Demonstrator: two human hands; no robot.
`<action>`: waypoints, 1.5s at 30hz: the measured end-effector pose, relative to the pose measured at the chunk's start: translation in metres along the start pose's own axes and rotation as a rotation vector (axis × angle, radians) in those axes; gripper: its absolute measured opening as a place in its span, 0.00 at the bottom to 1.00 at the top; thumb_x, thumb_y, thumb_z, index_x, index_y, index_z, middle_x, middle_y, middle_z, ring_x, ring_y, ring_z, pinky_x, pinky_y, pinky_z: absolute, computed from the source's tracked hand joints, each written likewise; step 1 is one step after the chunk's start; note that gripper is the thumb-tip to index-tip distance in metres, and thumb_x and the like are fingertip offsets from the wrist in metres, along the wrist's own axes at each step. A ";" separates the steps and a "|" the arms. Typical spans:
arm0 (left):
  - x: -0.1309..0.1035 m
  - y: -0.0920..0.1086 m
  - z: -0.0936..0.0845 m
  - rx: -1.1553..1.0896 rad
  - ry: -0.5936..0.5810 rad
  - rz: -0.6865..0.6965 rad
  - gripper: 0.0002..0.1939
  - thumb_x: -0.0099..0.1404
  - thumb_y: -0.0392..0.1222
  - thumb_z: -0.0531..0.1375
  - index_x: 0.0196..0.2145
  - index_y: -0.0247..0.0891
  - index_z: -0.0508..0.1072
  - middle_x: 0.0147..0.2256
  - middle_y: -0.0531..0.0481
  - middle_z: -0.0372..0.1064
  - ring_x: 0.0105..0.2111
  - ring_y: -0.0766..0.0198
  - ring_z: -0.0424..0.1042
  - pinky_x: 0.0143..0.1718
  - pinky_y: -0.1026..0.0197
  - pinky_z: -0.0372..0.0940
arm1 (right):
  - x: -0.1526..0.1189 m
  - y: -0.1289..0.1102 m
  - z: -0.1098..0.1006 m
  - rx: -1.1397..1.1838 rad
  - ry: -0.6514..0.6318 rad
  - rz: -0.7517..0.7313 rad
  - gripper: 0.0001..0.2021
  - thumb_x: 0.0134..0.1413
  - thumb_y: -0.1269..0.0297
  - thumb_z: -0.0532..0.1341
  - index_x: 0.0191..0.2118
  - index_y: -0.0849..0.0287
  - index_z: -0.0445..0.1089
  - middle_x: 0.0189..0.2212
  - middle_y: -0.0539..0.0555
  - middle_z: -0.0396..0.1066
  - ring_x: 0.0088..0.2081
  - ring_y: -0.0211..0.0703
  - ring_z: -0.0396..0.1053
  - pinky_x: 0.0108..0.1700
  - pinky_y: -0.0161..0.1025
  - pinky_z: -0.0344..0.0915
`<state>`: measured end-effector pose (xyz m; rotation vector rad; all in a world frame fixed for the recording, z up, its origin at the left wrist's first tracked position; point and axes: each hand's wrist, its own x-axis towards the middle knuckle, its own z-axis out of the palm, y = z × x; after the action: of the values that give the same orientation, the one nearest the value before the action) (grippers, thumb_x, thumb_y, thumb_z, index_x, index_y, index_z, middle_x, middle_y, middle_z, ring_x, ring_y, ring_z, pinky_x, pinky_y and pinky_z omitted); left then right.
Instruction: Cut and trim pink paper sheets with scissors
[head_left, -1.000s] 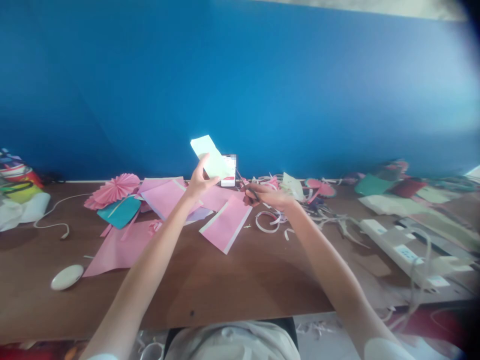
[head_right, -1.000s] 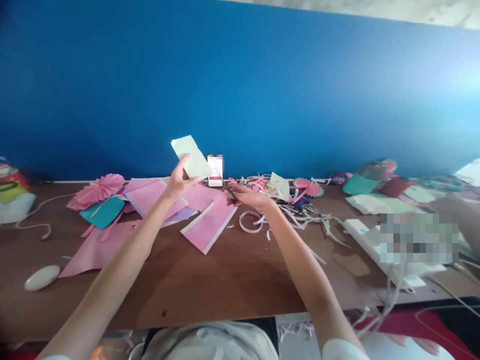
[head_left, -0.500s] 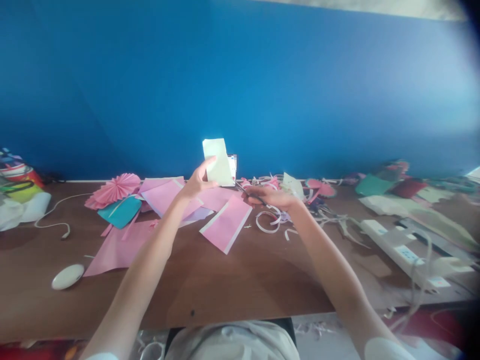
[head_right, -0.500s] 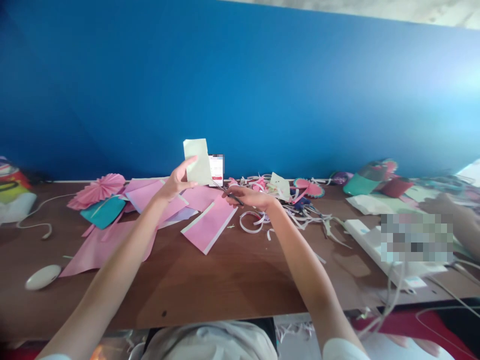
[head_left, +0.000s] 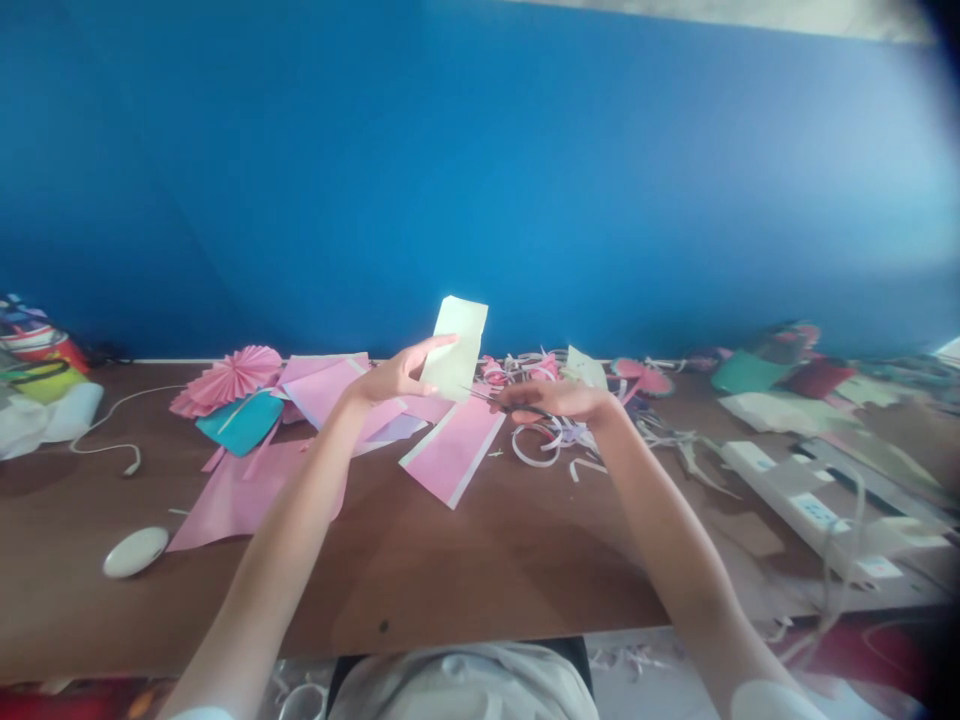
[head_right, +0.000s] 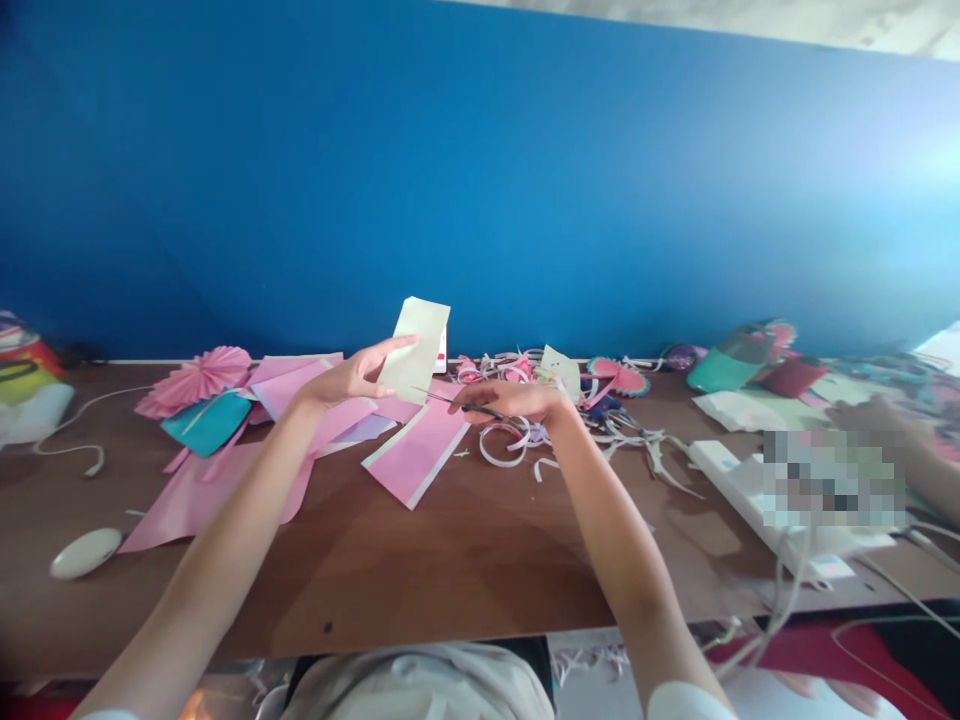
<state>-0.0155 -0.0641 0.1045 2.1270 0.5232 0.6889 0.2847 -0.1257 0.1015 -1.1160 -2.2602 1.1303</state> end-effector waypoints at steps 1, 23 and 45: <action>0.000 0.000 0.000 0.010 -0.012 -0.001 0.43 0.56 0.46 0.65 0.66 0.44 0.53 0.68 0.46 0.44 0.67 0.46 0.44 0.65 0.47 0.50 | 0.001 -0.001 0.000 0.037 -0.055 0.015 0.17 0.51 0.56 0.65 0.46 0.57 0.75 0.37 0.55 0.72 0.35 0.40 0.68 0.36 0.37 0.67; 0.003 0.001 0.005 0.051 -0.149 -0.032 0.47 0.57 0.48 0.64 0.68 0.38 0.46 0.62 0.39 0.58 0.66 0.45 0.48 0.65 0.46 0.49 | 0.001 -0.011 0.003 0.256 -0.227 0.124 0.21 0.54 0.54 0.64 0.50 0.61 0.70 0.31 0.51 0.66 0.27 0.31 0.65 0.29 0.30 0.64; 0.003 0.001 0.004 0.066 -0.157 -0.030 0.47 0.57 0.46 0.64 0.68 0.38 0.45 0.62 0.39 0.58 0.67 0.45 0.45 0.65 0.45 0.48 | 0.001 -0.014 0.002 0.242 -0.234 0.132 0.21 0.53 0.54 0.65 0.49 0.61 0.71 0.28 0.50 0.66 0.24 0.31 0.65 0.21 0.28 0.59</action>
<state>-0.0103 -0.0656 0.1042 2.2079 0.4969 0.4888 0.2755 -0.1314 0.1115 -1.0958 -2.1649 1.6150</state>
